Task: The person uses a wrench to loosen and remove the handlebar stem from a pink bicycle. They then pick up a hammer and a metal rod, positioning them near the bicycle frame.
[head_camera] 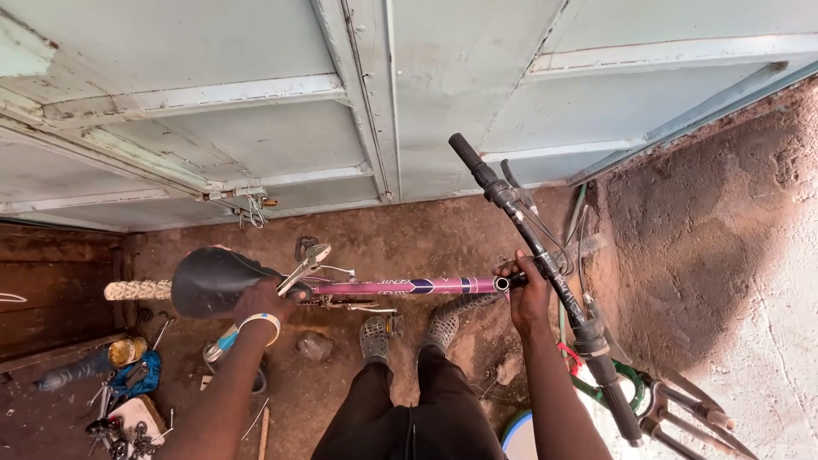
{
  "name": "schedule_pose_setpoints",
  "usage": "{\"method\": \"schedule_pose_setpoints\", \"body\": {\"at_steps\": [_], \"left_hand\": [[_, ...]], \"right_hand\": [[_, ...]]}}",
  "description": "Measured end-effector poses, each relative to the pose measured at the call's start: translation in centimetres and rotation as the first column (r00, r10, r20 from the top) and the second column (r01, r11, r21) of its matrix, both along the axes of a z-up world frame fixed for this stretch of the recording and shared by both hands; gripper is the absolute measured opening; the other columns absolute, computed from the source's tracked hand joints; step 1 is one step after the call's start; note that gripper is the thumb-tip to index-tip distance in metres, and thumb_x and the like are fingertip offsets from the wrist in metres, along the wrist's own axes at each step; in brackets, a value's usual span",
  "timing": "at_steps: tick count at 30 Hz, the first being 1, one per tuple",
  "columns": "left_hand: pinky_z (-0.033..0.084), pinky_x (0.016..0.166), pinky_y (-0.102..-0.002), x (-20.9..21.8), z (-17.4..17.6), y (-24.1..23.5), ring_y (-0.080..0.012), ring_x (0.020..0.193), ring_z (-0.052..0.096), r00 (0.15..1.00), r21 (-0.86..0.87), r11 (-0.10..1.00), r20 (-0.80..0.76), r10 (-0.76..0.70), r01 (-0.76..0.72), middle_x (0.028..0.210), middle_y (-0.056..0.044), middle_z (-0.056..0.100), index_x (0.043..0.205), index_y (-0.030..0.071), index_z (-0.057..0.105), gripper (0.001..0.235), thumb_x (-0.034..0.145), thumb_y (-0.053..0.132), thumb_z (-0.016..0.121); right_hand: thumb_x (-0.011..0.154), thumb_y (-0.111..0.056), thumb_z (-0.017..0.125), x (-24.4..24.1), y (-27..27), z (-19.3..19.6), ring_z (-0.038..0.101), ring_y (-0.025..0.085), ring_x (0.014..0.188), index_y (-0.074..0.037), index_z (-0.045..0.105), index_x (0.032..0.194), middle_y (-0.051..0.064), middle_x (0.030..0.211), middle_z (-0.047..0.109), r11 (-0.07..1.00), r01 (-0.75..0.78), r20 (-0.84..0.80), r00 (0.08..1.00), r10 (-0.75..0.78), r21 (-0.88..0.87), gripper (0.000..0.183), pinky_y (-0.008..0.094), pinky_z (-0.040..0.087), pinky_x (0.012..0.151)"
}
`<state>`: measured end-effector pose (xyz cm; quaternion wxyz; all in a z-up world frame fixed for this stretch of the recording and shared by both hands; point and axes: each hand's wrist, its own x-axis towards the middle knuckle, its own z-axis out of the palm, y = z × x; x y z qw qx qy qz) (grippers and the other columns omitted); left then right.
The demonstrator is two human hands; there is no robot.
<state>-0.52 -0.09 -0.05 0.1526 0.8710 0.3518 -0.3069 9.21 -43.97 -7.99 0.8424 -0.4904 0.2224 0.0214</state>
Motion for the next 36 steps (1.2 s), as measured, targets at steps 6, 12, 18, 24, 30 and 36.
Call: {"method": "schedule_pose_setpoints", "body": {"at_steps": [6,12,18,24,30,36], "left_hand": [[0.057,0.098,-0.047,-1.4,1.0,-1.3,-0.0366,0.114,0.072,1.0,0.018,1.0,0.017,0.006,-0.006,0.105,-0.015,0.08,0.099,0.017,0.077,0.034,0.085,0.048,0.072],[0.058,0.096,-0.046,-2.0,0.1,-1.0,-0.0345,0.113,0.073,1.0,0.029,1.0,0.024,0.003,-0.003,0.103,-0.013,0.081,0.099,0.02,0.078,0.033,0.085,0.049,0.072],[0.057,0.097,-0.046,-2.0,-0.8,-0.3,-0.0337,0.113,0.073,1.0,0.019,1.0,0.024,0.002,-0.002,0.103,-0.011,0.081,0.096,0.021,0.078,0.029,0.084,0.046,0.071],[0.058,0.096,-0.048,-2.0,-0.7,-0.5,-0.0347,0.111,0.073,0.999,0.016,1.0,0.04,0.013,-0.014,0.1,-0.013,0.08,0.094,0.018,0.077,0.03,0.083,0.046,0.073],[0.059,0.094,-0.051,-2.8,0.5,-2.0,-0.0397,0.111,0.073,0.999,-0.041,0.999,0.038,0.031,-0.029,0.102,-0.017,0.08,0.099,0.013,0.078,0.038,0.083,0.047,0.072],[0.06,0.094,-0.05,-2.4,-1.8,-0.6,-0.0314,0.112,0.074,0.998,0.033,0.998,0.045,-0.046,0.044,0.106,-0.008,0.08,0.104,0.019,0.076,0.037,0.087,0.05,0.07]], "right_hand": [[0.095,-0.02,0.075,-2.1,2.3,5.8,0.072,0.023,0.069,-0.006,0.058,0.074,0.013,0.066,0.064,0.95,0.101,-0.099,0.986,-0.136,-0.297,0.03,0.034,0.06,0.07],[0.083,-0.031,0.084,-5.9,2.9,12.3,0.056,0.031,0.102,0.009,0.061,0.122,0.026,0.11,0.058,0.663,-0.276,-0.345,0.938,0.028,-0.696,0.06,0.05,0.048,0.089],[0.098,-0.024,0.072,-5.3,3.7,24.2,0.065,0.039,0.104,0.005,0.063,0.129,0.026,0.115,0.065,0.61,-0.344,-0.246,0.939,0.241,-0.714,0.043,0.054,0.051,0.093],[0.094,-0.007,0.078,0.8,3.9,13.5,0.058,0.03,0.062,-0.012,0.062,0.068,0.007,0.065,0.06,0.136,0.514,0.484,0.641,0.596,-0.847,0.031,0.04,0.047,0.066],[0.097,-0.038,0.051,-0.5,2.6,7.2,0.071,0.033,0.065,-0.011,0.068,0.063,0.013,0.062,0.068,-0.534,0.072,-0.383,0.616,0.688,-0.842,0.047,0.044,0.058,0.062],[0.092,-0.037,0.061,1.1,3.1,3.7,0.069,0.036,0.062,-0.008,0.068,0.066,0.015,0.062,0.066,-0.447,0.077,-0.273,0.694,0.666,-0.891,0.039,0.048,0.055,0.059]]}}
